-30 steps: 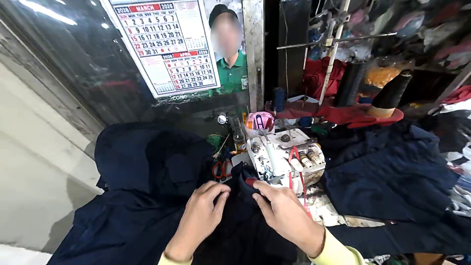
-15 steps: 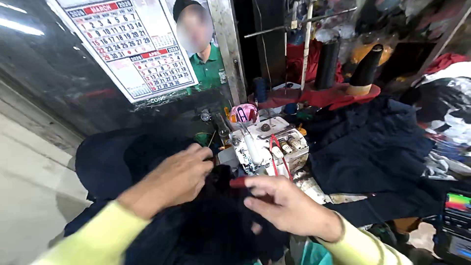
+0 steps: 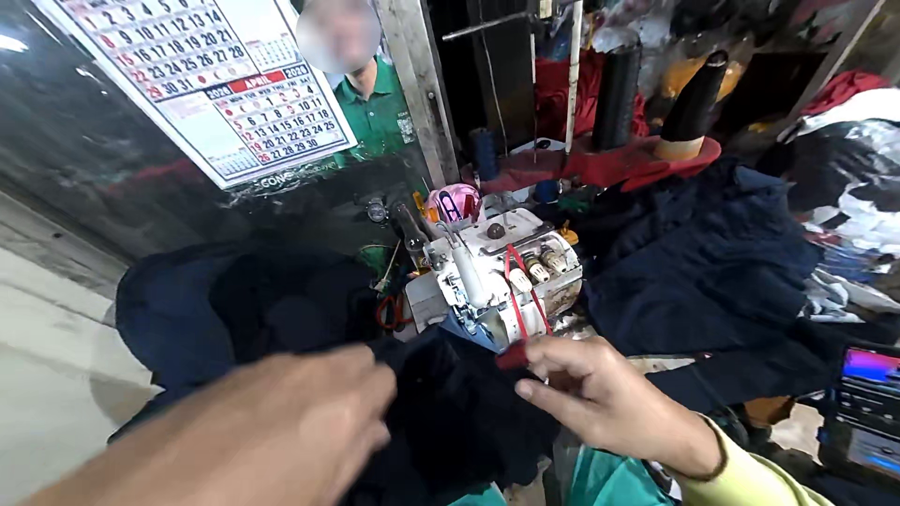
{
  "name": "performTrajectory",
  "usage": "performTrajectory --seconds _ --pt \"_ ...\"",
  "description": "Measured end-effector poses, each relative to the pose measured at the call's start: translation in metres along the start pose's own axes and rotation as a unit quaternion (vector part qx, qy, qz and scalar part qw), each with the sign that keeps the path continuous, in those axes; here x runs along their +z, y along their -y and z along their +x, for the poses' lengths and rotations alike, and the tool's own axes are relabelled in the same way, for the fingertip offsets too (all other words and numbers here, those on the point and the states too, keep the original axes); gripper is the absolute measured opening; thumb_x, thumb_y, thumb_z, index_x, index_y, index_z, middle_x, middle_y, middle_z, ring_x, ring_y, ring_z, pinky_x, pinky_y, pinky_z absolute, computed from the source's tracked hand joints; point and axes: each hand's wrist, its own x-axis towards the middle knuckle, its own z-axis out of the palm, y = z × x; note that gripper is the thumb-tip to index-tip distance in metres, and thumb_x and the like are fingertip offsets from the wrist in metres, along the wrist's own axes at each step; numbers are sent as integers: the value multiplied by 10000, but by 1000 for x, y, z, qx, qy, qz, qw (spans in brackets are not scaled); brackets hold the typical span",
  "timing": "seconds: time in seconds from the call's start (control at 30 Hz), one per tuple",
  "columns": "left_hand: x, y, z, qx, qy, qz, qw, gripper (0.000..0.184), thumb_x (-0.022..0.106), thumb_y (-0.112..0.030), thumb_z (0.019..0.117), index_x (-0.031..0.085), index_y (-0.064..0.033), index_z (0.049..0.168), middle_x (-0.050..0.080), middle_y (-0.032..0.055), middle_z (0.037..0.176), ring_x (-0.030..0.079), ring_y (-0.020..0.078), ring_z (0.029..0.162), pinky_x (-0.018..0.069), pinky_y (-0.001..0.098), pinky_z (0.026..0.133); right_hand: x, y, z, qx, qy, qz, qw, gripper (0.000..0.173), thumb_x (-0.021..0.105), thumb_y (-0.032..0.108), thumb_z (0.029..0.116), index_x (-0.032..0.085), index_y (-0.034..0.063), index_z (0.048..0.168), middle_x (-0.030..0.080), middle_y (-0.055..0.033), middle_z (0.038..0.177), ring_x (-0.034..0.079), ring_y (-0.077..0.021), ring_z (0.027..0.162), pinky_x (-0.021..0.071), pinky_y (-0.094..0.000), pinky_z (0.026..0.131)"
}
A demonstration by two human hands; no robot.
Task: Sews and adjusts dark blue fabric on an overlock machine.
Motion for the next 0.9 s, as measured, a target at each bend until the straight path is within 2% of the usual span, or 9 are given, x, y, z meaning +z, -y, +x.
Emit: performTrajectory --seconds 0.1,0.23,0.33,0.4,0.5,0.6,0.7,0.8,0.9 --pt "16 -17 0 5 93 -90 992 355 580 -393 1031 687 -58 994 654 151 899 677 350 794 558 546 648 -6 -15 -16 33 15 18 999 207 633 244 1026 700 122 1180 706 13 883 646 -89 691 577 -276 614" --pt "26 30 19 -127 32 16 991 218 703 -338 961 739 -123 953 685 92 857 692 295 761 587 532 665 4 -18 -8 45 24 104 993 172 611 165 1031 674 87 1171 705 -37 938 681 -141 784 607 -315 705" --pt "-3 47 17 -105 -64 109 986 278 703 -409 935 683 -142 860 617 40 795 652 236 658 571 467 551 4 4 -3 31 14 138 990 172 605 171 1028 656 112 1181 692 -45 991 669 -158 822 592 -321 707" --pt "-6 26 6 -8 -106 53 993 347 634 -520 925 649 -210 770 566 -49 704 600 128 587 535 373 484 1 10 -19 31 9 32 999 298 701 271 984 634 143 1245 690 -18 1112 693 -138 917 629 -342 757" --pt "14 -6 0 56 27 -84 995 353 583 -489 1001 691 -164 915 631 7 832 646 177 718 543 412 586 5 -10 -47 103 -6 -227 968 538 814 368 829 597 139 1265 600 -121 1241 682 -235 966 623 -440 730" --pt "31 13 3 -41 -26 19 999 229 650 -381 986 732 -168 966 648 32 862 668 219 695 584 455 573 16 -38 -54 110 -43 -300 947 318 696 392 942 674 138 1132 627 -85 1097 671 -204 897 611 -409 721" --pt "14 16 -4 -52 -148 115 981 296 552 -413 981 672 -166 869 582 22 781 630 224 633 521 440 475 25 -23 -53 34 -72 -180 980 259 647 371 1003 712 131 930 678 -5 913 660 -101 831 588 -314 716" --pt "16 -33 -19 21 -77 -77 994 375 480 -425 1072 688 -124 988 628 73 893 653 244 748 534 442 568 39 4 -59 15 -83 -27 996 241 707 288 979 701 84 851 682 -22 827 649 -94 717 571 -291 621" --pt "79 -30 -14 10 -90 -110 990 323 501 -380 1065 682 -120 1005 618 96 900 661 277 744 564 465 568 51 4 -60 52 -99 39 993 214 769 255 932 660 85 862 686 -6 773 660 -103 648 582 -300 564"
